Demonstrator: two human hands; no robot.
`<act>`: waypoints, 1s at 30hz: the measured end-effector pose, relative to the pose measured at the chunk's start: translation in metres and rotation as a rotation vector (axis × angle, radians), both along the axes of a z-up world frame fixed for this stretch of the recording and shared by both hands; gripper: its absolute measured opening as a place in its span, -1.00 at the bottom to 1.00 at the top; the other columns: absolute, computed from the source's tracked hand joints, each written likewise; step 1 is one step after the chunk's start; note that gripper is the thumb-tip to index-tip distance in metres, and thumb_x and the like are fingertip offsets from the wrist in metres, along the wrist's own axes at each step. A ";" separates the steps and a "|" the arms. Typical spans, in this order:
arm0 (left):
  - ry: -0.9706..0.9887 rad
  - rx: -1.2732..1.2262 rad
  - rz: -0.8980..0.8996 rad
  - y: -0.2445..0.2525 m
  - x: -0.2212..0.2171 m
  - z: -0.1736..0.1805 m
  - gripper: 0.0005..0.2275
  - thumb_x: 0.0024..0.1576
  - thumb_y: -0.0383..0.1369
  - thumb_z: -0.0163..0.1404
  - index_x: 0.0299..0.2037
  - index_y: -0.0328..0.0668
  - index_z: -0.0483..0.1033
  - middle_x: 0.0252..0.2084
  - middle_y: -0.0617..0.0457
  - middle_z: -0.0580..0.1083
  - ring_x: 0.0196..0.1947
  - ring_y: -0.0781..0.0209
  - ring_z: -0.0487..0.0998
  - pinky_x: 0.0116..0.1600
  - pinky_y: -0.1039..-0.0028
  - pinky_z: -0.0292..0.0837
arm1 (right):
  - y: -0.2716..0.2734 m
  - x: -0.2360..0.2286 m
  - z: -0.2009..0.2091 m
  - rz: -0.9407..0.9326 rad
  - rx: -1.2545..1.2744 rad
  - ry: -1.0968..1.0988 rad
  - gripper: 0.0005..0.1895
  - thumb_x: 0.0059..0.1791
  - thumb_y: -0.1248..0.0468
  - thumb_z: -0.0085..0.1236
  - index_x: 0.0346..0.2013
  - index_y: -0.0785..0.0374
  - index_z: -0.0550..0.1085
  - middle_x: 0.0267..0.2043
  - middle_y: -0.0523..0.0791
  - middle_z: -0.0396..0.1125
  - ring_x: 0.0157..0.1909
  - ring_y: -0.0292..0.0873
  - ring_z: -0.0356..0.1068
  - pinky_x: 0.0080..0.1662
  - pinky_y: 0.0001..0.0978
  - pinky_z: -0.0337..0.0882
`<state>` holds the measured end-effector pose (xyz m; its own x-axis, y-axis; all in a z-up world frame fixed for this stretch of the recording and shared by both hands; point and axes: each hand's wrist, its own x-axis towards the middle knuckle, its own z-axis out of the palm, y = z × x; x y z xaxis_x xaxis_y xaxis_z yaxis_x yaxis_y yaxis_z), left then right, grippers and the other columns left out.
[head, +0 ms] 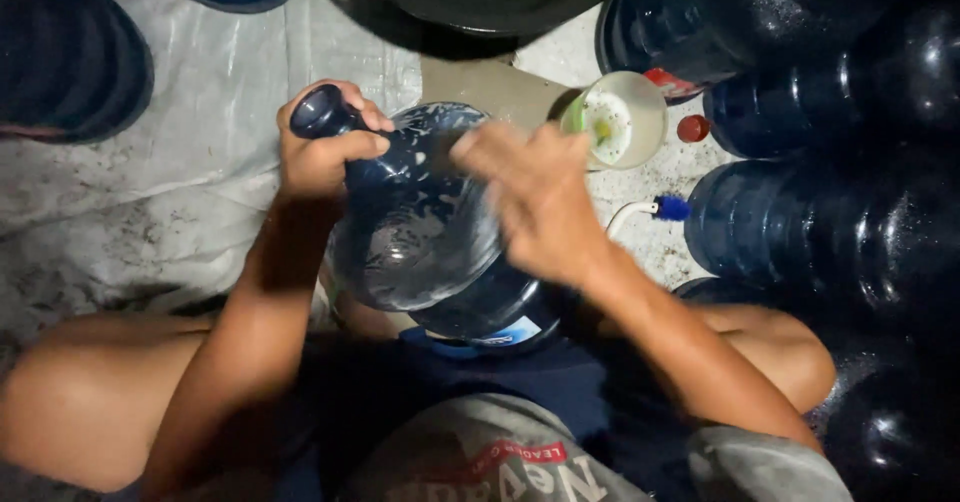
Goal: Scrubbing the exterior of a large plastic water jug with soap and a scrubber while sitting on the floor.
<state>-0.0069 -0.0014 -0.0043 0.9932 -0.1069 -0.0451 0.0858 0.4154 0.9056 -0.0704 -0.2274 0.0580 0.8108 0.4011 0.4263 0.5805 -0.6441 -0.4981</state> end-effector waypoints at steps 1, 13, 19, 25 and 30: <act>0.004 0.003 0.001 0.002 -0.003 0.000 -0.67 -0.36 -0.78 0.11 -0.40 -0.40 0.34 -0.54 -0.14 0.39 -0.37 0.01 0.58 -0.13 0.36 0.48 | 0.010 -0.013 0.016 0.001 0.003 0.004 -0.56 -0.07 0.32 -0.19 0.07 0.08 0.43 0.04 0.00 0.35 -0.29 0.07 0.28 -0.17 -0.13 0.12; 0.250 -0.013 0.209 0.052 -0.012 -0.021 -0.60 -0.35 -0.68 0.16 -0.28 -0.34 0.35 -0.46 -0.12 0.39 -0.31 0.02 0.59 -0.08 0.33 0.50 | -0.179 -0.001 -0.082 -0.363 -0.516 0.142 -0.41 -0.15 0.32 0.10 0.21 0.11 0.39 0.05 -0.05 0.38 -0.12 0.07 0.28 -0.17 -0.10 0.05; 0.322 0.369 0.517 0.046 -0.010 -0.034 -0.53 -0.25 -0.54 0.36 -0.15 -0.28 0.40 -0.42 -0.04 0.52 -0.41 0.22 0.59 -0.32 0.47 0.49 | -0.217 0.056 -0.199 -0.432 -0.732 0.692 -0.51 -0.18 0.09 0.00 0.06 -0.33 0.41 -0.25 -0.12 0.45 -0.19 0.12 0.45 -0.15 -0.02 0.37; 0.564 0.228 0.645 0.049 -0.005 -0.031 -0.61 -0.33 -0.54 0.33 -0.32 -0.19 0.44 -0.46 0.02 0.53 -0.44 0.22 0.58 -0.35 0.39 0.54 | -0.219 0.072 -0.336 -0.606 -0.677 0.992 -0.41 -0.14 0.00 0.01 0.02 0.38 0.39 -0.15 0.23 0.36 -0.04 0.28 0.37 -0.07 0.09 0.37; 0.950 0.342 0.609 0.059 -0.002 -0.028 -0.23 -0.47 -0.30 0.41 0.00 -0.22 0.29 -0.22 -0.08 0.47 -0.26 0.12 0.61 -0.25 0.25 0.61 | -0.198 0.061 -0.259 -0.523 0.074 0.919 -0.53 -0.11 0.30 -0.06 0.07 0.45 0.33 -0.08 0.27 0.30 0.06 0.26 0.27 0.11 0.03 0.26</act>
